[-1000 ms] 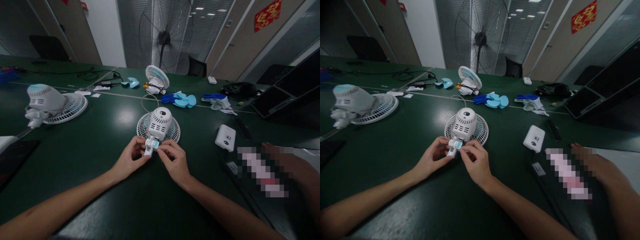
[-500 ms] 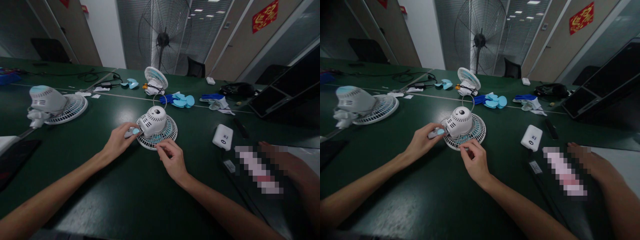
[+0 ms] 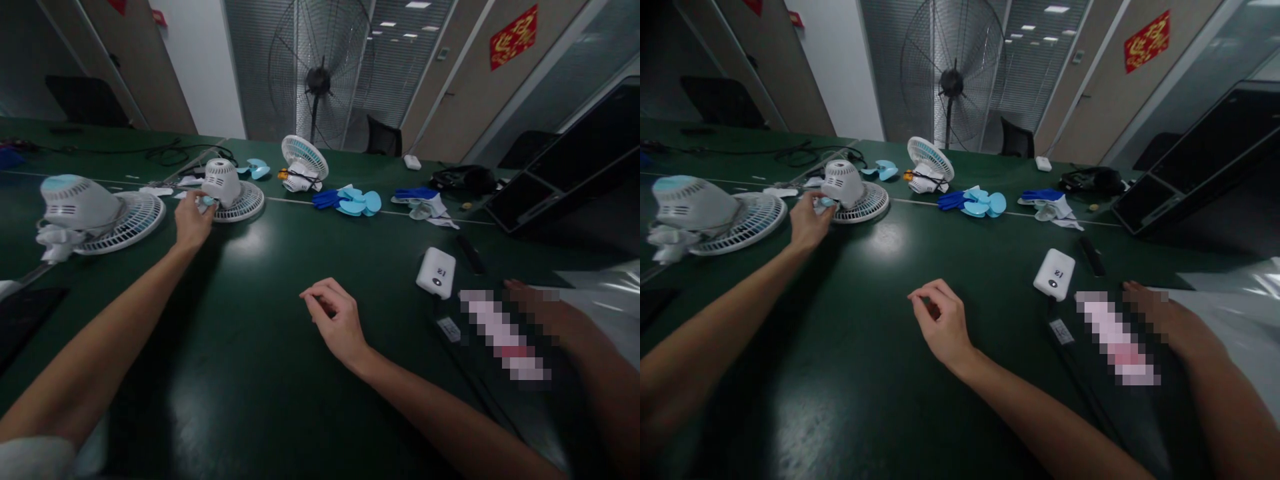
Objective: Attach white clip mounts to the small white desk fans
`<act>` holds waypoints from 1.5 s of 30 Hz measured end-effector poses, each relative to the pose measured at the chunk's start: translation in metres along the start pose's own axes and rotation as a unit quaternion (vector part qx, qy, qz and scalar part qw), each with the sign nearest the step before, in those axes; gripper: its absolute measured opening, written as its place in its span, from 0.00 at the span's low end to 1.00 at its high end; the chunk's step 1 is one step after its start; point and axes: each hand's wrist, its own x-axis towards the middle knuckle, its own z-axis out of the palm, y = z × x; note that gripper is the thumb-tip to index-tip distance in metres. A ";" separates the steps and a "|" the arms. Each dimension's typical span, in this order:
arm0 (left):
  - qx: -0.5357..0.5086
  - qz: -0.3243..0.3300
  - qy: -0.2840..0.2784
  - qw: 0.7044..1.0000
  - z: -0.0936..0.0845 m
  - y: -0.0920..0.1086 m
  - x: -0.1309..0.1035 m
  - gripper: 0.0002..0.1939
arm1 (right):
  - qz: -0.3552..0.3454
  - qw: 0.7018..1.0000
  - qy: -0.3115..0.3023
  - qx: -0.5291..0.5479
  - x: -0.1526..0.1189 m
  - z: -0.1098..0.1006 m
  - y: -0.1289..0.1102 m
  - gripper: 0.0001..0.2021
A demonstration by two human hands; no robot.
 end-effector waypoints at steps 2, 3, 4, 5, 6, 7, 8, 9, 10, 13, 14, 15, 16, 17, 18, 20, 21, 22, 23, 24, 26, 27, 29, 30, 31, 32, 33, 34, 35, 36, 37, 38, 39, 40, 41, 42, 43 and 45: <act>0.007 0.007 -0.030 0.999 -0.007 0.000 0.003 0.27 | 0.001 1.000 -0.002 -0.001 0.000 0.000 0.000 0.09; 0.011 0.015 -0.048 0.999 -0.013 -0.001 0.002 0.28 | 0.002 1.000 -0.004 -0.001 0.000 -0.001 0.000 0.09; 0.013 0.021 -0.064 0.998 -0.021 -0.004 -0.001 0.28 | 0.003 1.000 -0.006 0.000 0.000 -0.001 0.000 0.09; 0.022 0.026 -0.068 0.997 -0.030 -0.008 -0.005 0.29 | 0.003 1.000 -0.007 0.002 0.000 -0.001 0.000 0.09; 0.037 0.028 -0.057 0.997 -0.040 -0.014 -0.010 0.29 | 0.004 1.000 -0.008 0.004 0.000 -0.001 0.001 0.09; 0.056 0.024 -0.035 0.998 -0.050 -0.024 -0.017 0.29 | 0.005 1.000 -0.009 0.005 0.000 0.000 0.001 0.09; 0.105 0.023 0.027 0.994 -0.061 -0.035 -0.024 0.27 | 0.006 1.000 -0.008 0.005 0.000 0.000 0.002 0.09; 0.148 0.009 0.092 0.985 -0.070 -0.048 -0.031 0.26 | 0.005 1.000 -0.008 0.004 0.000 0.001 0.002 0.09; 0.173 -0.022 0.134 0.976 -0.079 -0.063 -0.038 0.27 | 0.005 1.000 -0.010 0.003 0.000 0.001 0.002 0.09; 0.177 -0.122 0.103 0.971 -0.097 -0.108 -0.054 0.36 | 0.005 1.000 -0.018 0.004 0.001 0.002 0.002 0.08; 0.177 -0.129 0.087 0.972 -0.101 -0.121 -0.056 0.33 | 0.008 1.000 -0.020 0.005 0.001 0.002 0.002 0.08; 0.181 -0.121 0.074 0.973 -0.104 -0.131 -0.057 0.31 | 0.011 1.000 -0.022 0.007 0.001 0.002 0.001 0.08; 0.184 -0.103 0.069 0.975 -0.106 -0.140 -0.056 0.30 | 0.015 1.000 -0.023 0.007 0.001 0.001 0.001 0.08; 0.183 -0.086 0.068 0.977 -0.108 -0.146 -0.055 0.31 | 0.019 1.000 -0.022 0.008 0.001 0.001 0.000 0.08; 0.180 -0.078 0.073 0.978 -0.111 -0.150 -0.053 0.32 | 0.022 0.999 -0.022 0.008 0.001 0.000 0.000 0.08; 0.159 -0.077 0.073 0.982 -0.115 -0.151 -0.050 0.35 | 0.023 0.999 -0.021 0.011 0.000 0.000 -0.001 0.08; 0.146 -0.077 0.074 0.984 -0.116 -0.150 -0.050 0.34 | 0.023 0.999 -0.022 0.012 0.000 0.000 -0.001 0.08; 0.133 -0.072 0.070 0.986 -0.117 -0.148 -0.050 0.33 | 0.021 0.999 -0.023 0.013 0.000 -0.001 -0.001 0.08; 0.122 -0.063 0.070 0.988 -0.118 -0.146 -0.051 0.32 | 0.020 0.999 -0.025 0.014 0.000 0.000 -0.001 0.08; 0.118 -0.052 0.073 0.989 -0.118 -0.144 -0.053 0.31 | 0.020 0.999 -0.026 0.014 0.000 0.000 -0.001 0.08; 0.132 -0.029 0.083 0.987 -0.118 -0.144 -0.055 0.28 | 0.022 0.999 -0.026 0.012 0.001 0.000 -0.001 0.08; 0.147 -0.019 0.087 0.985 -0.118 -0.146 -0.055 0.27 | 0.022 0.999 -0.025 0.011 0.001 0.000 0.000 0.08; 0.182 0.000 0.091 0.979 -0.117 -0.150 -0.054 0.26 | 0.023 0.999 -0.025 0.010 0.000 0.000 0.001 0.08; 0.197 0.007 0.090 0.976 -0.117 -0.152 -0.054 0.25 | 0.022 0.999 -0.025 0.010 0.000 0.001 0.001 0.08; 0.208 0.009 0.086 0.974 -0.117 -0.152 -0.053 0.24 | 0.021 0.999 -0.026 0.009 0.000 0.001 0.001 0.08; 0.214 0.005 0.084 0.973 -0.117 -0.152 -0.053 0.24 | 0.021 0.999 -0.028 0.008 0.000 0.001 0.002 0.08; 0.216 -0.001 0.082 0.973 -0.117 -0.149 -0.053 0.24 | 0.020 0.999 -0.028 0.007 0.000 0.001 0.002 0.08; 0.214 -0.010 0.080 0.974 -0.117 -0.146 -0.053 0.24 | 0.019 0.999 -0.029 0.007 0.000 0.001 0.002 0.08; 0.209 -0.020 0.079 0.974 -0.117 -0.142 -0.054 0.25 | 0.019 0.999 -0.029 0.007 0.000 0.001 0.002 0.08; 0.204 -0.029 0.079 0.975 -0.117 -0.137 -0.054 0.26 | 0.018 0.999 -0.028 0.007 0.000 0.001 0.002 0.08; 0.200 -0.036 0.078 0.976 -0.117 -0.133 -0.055 0.28 | 0.018 0.999 -0.027 0.008 0.001 0.001 0.002 0.08; 0.198 -0.042 0.072 0.977 -0.116 -0.129 -0.055 0.29 | 0.018 0.999 -0.027 0.008 0.001 0.001 0.002 0.08; 0.199 -0.047 0.065 0.977 -0.115 -0.127 -0.056 0.31 | 0.018 0.999 -0.027 0.007 0.001 0.001 0.002 0.08; 0.200 -0.054 0.062 0.976 -0.113 -0.125 -0.056 0.33 | 0.018 0.999 -0.026 0.007 0.001 0.001 0.002 0.08; 0.198 -0.062 0.066 0.976 -0.111 -0.126 -0.056 0.34 | 0.018 0.999 -0.026 0.006 0.001 0.001 0.002 0.08; 0.193 -0.071 0.073 0.976 -0.109 -0.128 -0.055 0.36 | 0.018 0.999 -0.026 0.005 0.001 0.001 0.002 0.08; 0.180 -0.081 0.084 0.977 -0.107 -0.131 -0.055 0.38 | 0.017 0.999 -0.027 0.004 0.001 0.001 0.002 0.08; 0.142 -0.112 0.110 0.977 -0.104 -0.141 -0.053 0.40 | 0.017 0.999 -0.028 0.003 0.000 0.001 0.002 0.08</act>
